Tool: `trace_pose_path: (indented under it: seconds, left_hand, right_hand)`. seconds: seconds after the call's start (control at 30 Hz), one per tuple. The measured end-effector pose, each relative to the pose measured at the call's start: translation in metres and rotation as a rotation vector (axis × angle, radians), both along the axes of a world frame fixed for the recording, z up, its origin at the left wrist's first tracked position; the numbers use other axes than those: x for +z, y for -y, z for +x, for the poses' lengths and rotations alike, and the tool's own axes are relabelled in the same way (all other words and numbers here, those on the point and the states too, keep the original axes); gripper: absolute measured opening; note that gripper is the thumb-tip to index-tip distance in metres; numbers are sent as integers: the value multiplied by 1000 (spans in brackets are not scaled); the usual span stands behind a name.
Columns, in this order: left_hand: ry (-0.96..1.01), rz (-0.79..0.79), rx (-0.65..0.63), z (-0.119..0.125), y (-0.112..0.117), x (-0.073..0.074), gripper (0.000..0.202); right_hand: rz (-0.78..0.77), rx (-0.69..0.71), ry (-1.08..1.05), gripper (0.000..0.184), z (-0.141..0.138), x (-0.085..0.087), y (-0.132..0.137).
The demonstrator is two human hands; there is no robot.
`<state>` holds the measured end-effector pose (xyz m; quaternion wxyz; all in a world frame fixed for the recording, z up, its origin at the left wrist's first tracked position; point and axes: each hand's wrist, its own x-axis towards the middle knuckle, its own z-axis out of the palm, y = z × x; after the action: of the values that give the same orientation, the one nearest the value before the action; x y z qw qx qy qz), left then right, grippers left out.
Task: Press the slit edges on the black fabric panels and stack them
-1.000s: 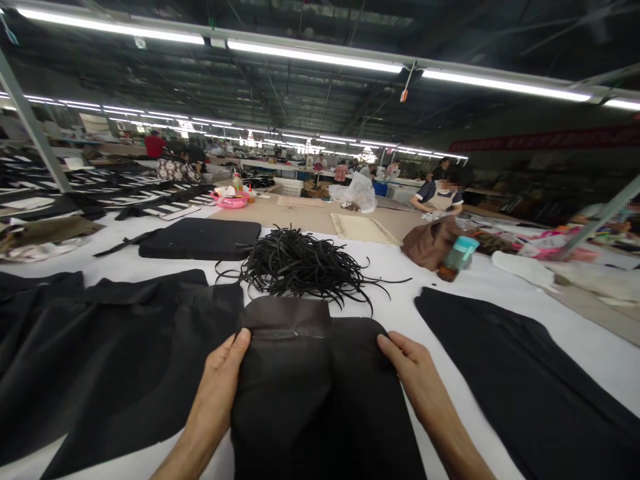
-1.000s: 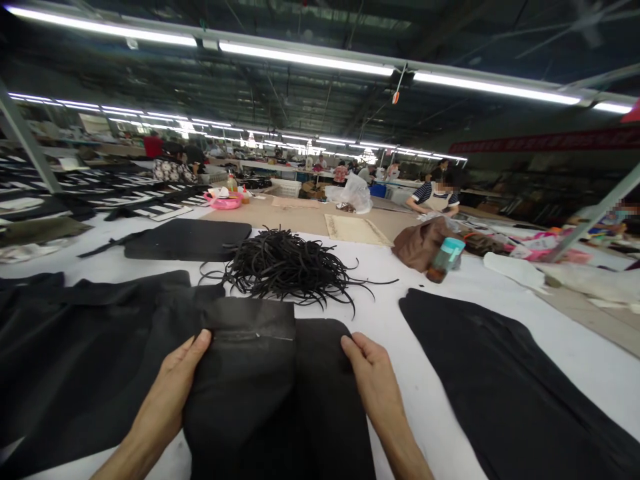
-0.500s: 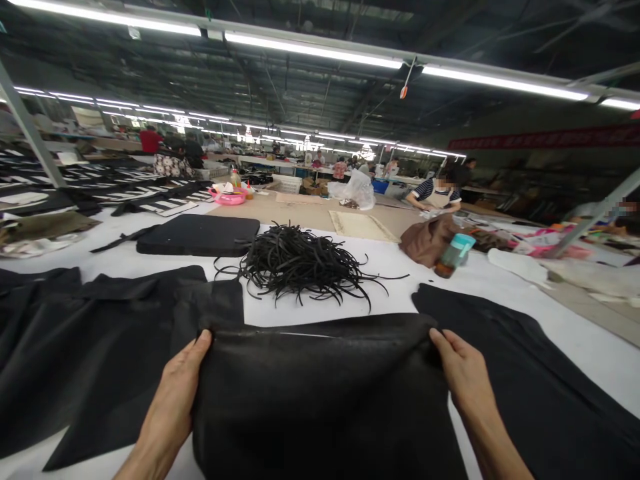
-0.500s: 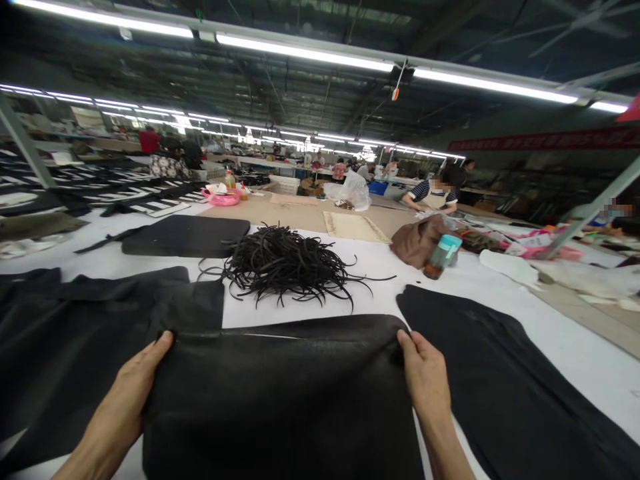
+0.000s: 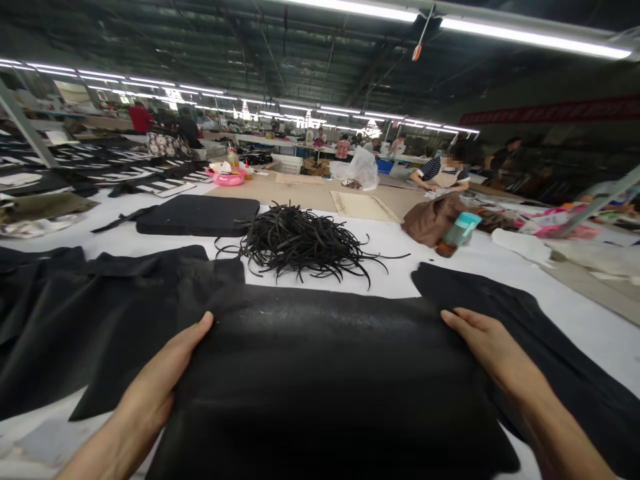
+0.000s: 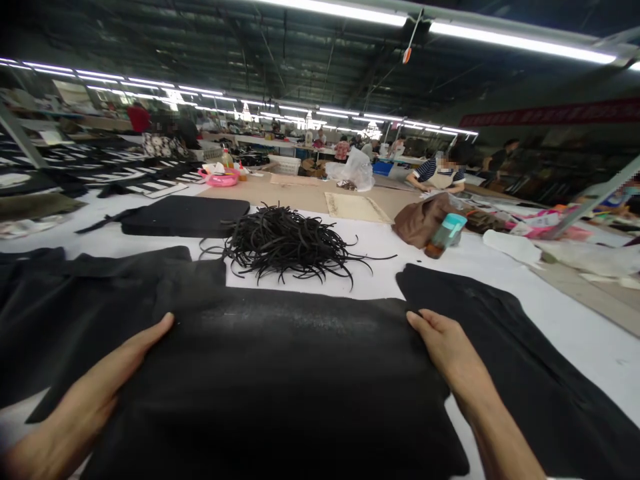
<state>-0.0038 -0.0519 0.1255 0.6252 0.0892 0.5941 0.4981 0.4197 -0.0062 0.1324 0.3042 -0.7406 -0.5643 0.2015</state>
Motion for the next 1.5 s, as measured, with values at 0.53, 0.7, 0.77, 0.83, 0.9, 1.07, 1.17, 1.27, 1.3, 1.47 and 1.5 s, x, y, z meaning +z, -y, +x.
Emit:
trace_pose_path:
  seconds: [0.53,0.7,0.77,0.83,0.9,1.07,1.17,1.27,1.3,1.47,1.5]
  left_hand:
    - [-1573,142,-513,-13,-24,-111,41]
    - [-2034,331,-442,-9,-13,-96,40]
    - [-2003,540,-595,4,-9,-90,38]
    - [-1801,734,-941,21,-3,-85,42]
    - [-1578,821,-1260,36,5,-82,57]
    - [-1380,771,-1511,37,45,-79,90]
    - [-1429,777,-1531,30,71,-84,87]
    - [-1544,785,-1590,27,85,-106,89]
    - [-1600,806,-1597,25,86,-116,91]
    - [-2024,1046,-1312,-5,93,-154,82]
    - [-2094,1065,-1242,-13,95,-157,81]
  right_hand:
    - [-165,-49,567,33,-39,-127,-18]
    - [51,-90,793,44,-45,-112,-7]
    - [218,-2,908,41,-57,-105,1]
    - [311,206,907,36,-76,-101,14]
    - [307,483,841,37,-97,-103,32]
    - [415,980,829,78,-119,-130,84]
    - [707,1020,963,60,-116,-147,104]
    - [897,925,1028,33,-116,-155,115]
    - [919,909,1029,30,-117,-155,118]
    - [917,859,951,28,-118,-156,126]
    - [905,855,924,28,-116,-156,126]
